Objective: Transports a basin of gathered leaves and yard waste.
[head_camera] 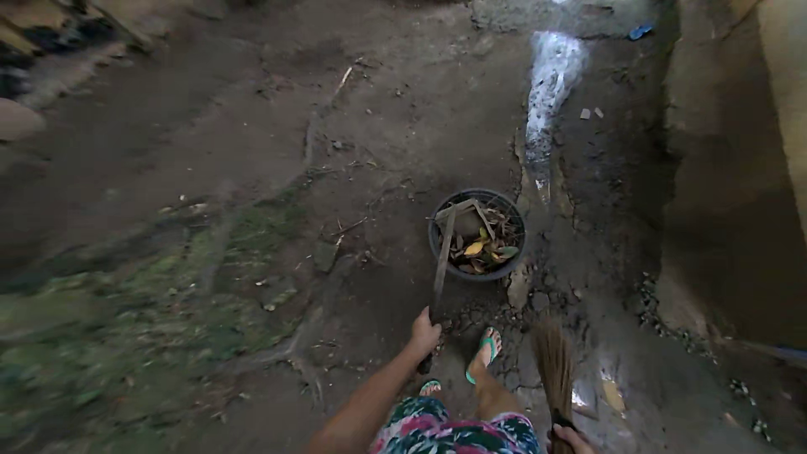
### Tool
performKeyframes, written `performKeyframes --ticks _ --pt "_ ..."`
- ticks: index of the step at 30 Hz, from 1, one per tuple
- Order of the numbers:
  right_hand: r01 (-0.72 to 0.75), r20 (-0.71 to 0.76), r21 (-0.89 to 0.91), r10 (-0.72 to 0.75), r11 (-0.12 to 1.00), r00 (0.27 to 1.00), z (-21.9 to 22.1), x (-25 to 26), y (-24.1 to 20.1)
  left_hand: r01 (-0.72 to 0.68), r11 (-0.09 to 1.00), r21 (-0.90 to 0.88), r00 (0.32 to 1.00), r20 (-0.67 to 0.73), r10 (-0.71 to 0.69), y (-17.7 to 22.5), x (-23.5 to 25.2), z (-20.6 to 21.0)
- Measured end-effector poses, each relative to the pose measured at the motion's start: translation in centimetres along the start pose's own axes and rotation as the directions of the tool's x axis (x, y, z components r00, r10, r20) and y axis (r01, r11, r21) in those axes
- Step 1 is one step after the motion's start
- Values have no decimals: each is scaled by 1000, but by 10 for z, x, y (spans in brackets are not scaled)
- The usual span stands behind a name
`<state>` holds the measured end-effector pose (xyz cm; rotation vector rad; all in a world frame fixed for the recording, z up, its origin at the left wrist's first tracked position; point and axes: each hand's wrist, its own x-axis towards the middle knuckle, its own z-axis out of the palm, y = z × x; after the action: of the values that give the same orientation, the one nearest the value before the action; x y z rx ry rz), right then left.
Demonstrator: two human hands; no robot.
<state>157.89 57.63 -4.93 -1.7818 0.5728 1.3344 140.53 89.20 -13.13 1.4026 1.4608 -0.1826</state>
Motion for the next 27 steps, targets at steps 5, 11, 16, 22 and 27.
performKeyframes --ticks 5,11,16,22,27 --pt "46 -3 -93 -47 995 999 -7 11 -73 -97 995 -36 995 -30 96 -1 -38 -13" --pt "165 -42 -266 -182 950 982 13 16 -128 -176 983 -59 981 -97 170 1 -63 -25" --pt "220 -23 -433 -255 874 967 38 18 -163 -186 975 -122 976 -133 170 18 -59 -49" --pt "266 -39 -459 -318 848 947 89 31 -202 -182 938 -295 982 -107 157 22 -38 -89" --pt "352 -32 -368 -390 861 920 127 26 -212 -65 750 -658 996 -91 6 33 -24 -112"
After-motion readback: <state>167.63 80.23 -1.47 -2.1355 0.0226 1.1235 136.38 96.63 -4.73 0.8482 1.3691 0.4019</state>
